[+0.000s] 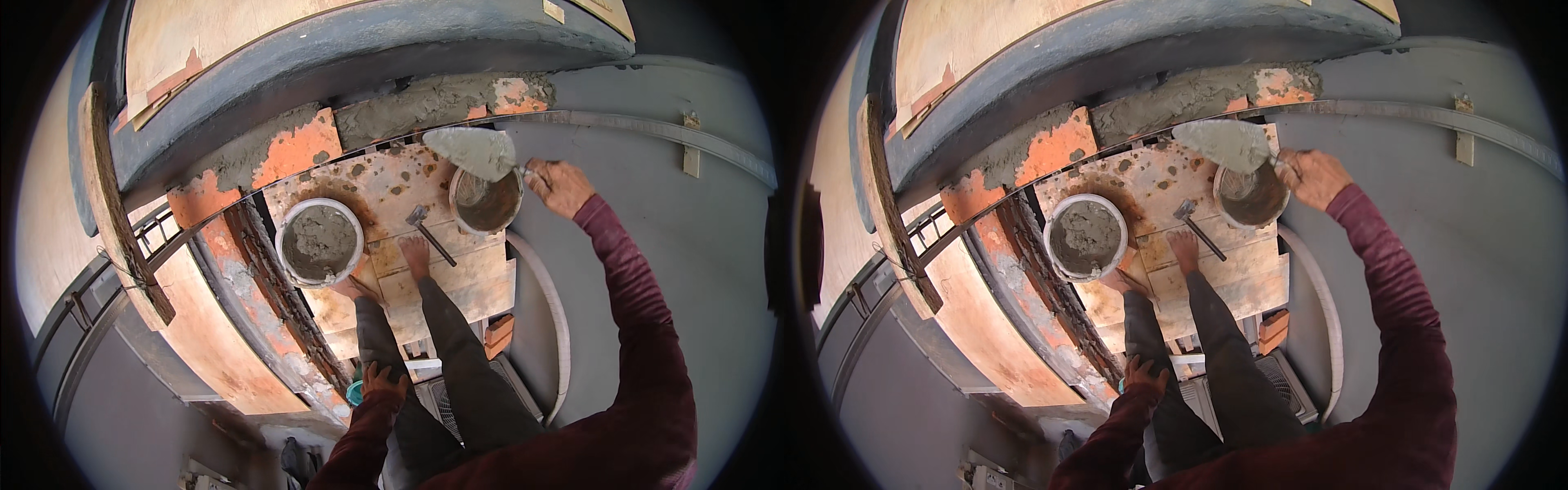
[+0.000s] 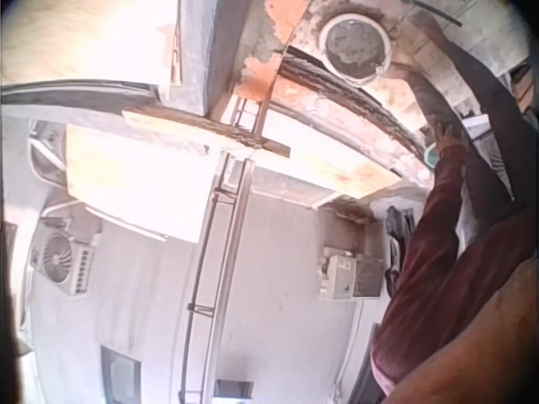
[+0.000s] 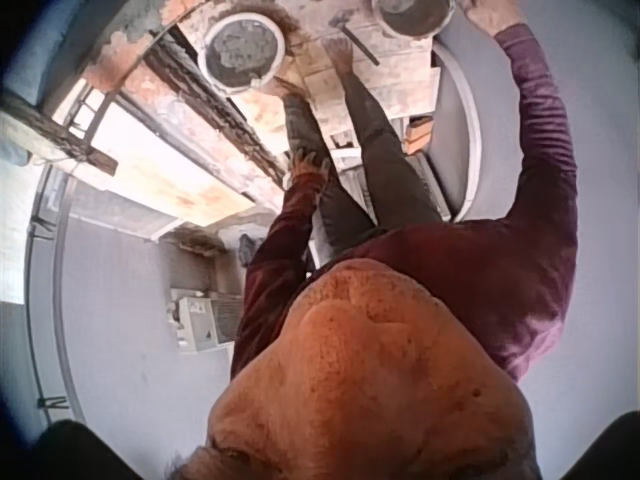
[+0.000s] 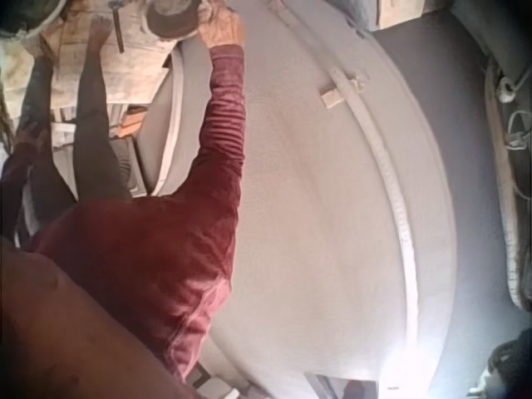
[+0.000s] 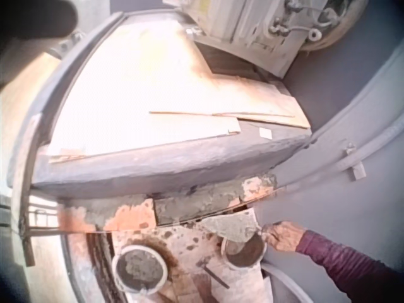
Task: The person builds a brick wall by applying mortar with a trowel, placing bricks onto the mortar bed, and tapping them with a hammer.
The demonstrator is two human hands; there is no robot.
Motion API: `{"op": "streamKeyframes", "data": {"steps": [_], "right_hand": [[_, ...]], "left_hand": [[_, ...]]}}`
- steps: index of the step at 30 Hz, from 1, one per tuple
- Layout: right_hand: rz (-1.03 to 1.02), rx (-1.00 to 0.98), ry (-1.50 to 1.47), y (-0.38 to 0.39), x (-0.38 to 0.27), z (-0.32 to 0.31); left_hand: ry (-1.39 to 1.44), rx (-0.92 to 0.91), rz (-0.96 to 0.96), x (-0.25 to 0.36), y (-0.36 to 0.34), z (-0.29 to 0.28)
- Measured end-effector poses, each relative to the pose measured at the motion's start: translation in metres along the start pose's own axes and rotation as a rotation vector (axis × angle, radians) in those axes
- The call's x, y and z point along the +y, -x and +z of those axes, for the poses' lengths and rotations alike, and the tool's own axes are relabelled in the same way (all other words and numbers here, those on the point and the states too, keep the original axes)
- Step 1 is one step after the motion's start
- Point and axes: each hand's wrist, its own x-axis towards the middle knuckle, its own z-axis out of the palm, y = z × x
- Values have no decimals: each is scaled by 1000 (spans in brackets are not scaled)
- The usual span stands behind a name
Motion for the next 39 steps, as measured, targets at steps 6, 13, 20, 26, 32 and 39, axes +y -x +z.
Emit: {"op": "streamKeyframes", "data": {"steps": [6, 13, 20, 26, 32, 39], "right_hand": [[94, 260, -732, -35, -49, 240], [223, 507, -1230, -153, -171, 331], [226, 573, -1031, -184, -154, 363], [62, 257, -605, -50, -136, 325], [-249, -197, 87, -40, -213, 238], [-352, -95, 339, -155, -304, 322]], "left_hand": [[-61, -65, -10, -2, 3, -1], [-171, -185, 23, -28, -2, 9], [-147, -135, 123, -45, -10, -17], [-43, -96, 133, -69, -4, -17], [6, -78, 123, -78, -1, -15], [105, -89, 114, -85, -2, 1]]}}
